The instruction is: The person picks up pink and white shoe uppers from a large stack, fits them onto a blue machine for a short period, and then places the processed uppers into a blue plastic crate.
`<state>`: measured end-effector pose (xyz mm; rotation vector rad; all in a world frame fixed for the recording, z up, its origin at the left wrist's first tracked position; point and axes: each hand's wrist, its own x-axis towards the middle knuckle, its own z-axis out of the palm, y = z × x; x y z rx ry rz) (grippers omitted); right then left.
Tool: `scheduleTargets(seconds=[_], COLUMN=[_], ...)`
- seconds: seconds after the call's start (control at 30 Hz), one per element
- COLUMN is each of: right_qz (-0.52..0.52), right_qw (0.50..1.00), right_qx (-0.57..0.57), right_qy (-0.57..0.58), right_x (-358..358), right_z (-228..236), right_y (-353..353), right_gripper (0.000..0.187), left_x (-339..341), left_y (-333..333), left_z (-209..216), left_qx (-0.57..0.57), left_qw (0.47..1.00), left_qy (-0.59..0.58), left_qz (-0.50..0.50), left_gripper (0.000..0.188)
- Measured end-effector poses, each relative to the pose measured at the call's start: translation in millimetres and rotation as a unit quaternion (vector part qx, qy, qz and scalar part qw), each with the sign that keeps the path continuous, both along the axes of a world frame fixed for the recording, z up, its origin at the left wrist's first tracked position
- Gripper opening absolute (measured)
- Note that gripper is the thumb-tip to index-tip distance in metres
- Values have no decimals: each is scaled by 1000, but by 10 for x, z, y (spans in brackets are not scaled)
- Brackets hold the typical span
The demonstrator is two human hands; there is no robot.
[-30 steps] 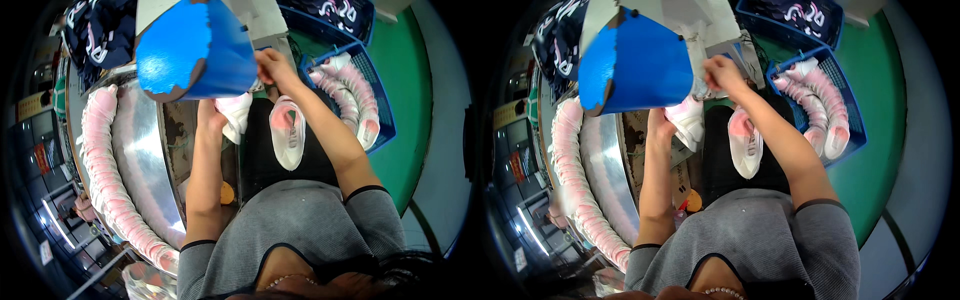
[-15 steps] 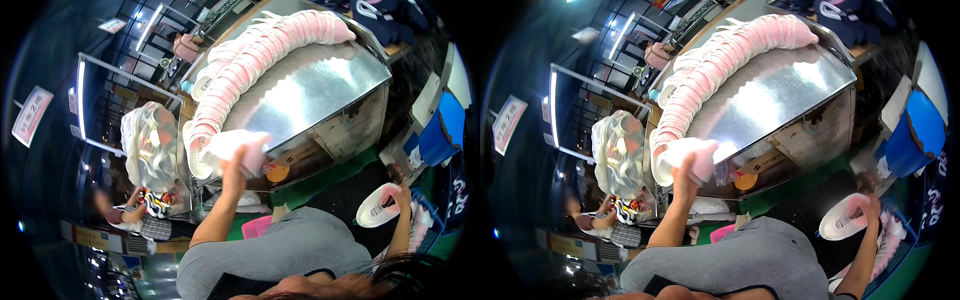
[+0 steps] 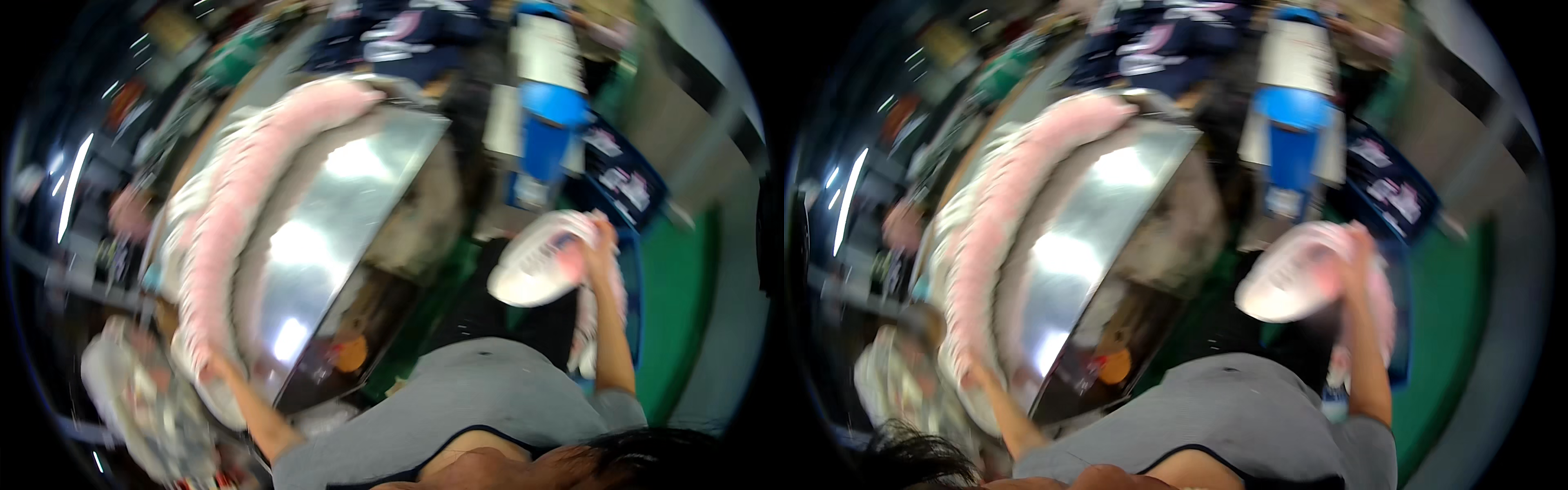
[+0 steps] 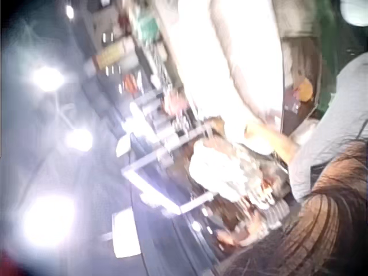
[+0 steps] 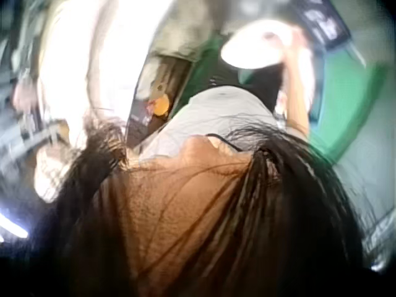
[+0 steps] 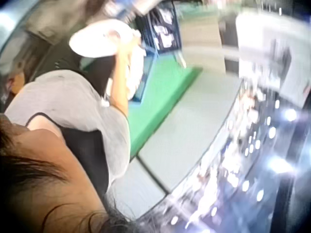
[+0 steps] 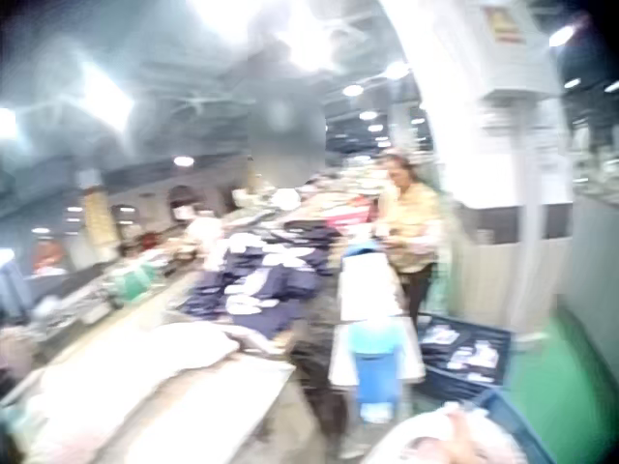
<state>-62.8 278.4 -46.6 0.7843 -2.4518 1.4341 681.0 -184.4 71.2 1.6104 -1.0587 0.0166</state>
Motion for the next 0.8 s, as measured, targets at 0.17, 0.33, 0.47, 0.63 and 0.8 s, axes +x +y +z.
scheduleTargets(seconds=[0.17, 0.33, 0.47, 0.63, 0.8], right_qz=[-56, 8, 100, 58, -16], right_qw=[972, 954, 968, 896, 844], right_qx=[-142, -213, -170, -256, -341], right_qy=[-180, -211, -157, -358, -413], right_x=[404, 839, 1100, 611, 37], right_z=[-29, 181, 416, 93, -60], right_y=[-376, -442, -433, -326, 5], right_gripper=[86, 109, 111, 27, 16], left_x=[-1736, -4177, -5536, -5953, -6132], left_y=[1642, 2920, 3096, 3051, 2705], left_z=[-42, -185, -428, -609, -516], left_qx=[-16, 338, 488, 543, 513], left_qw=[990, 510, 407, 422, 481], left_qy=[-45, 206, 303, 243, 235], left_qz=[-131, -764, -710, -684, -671], left_gripper=[54, 54, 54, 48, 48])
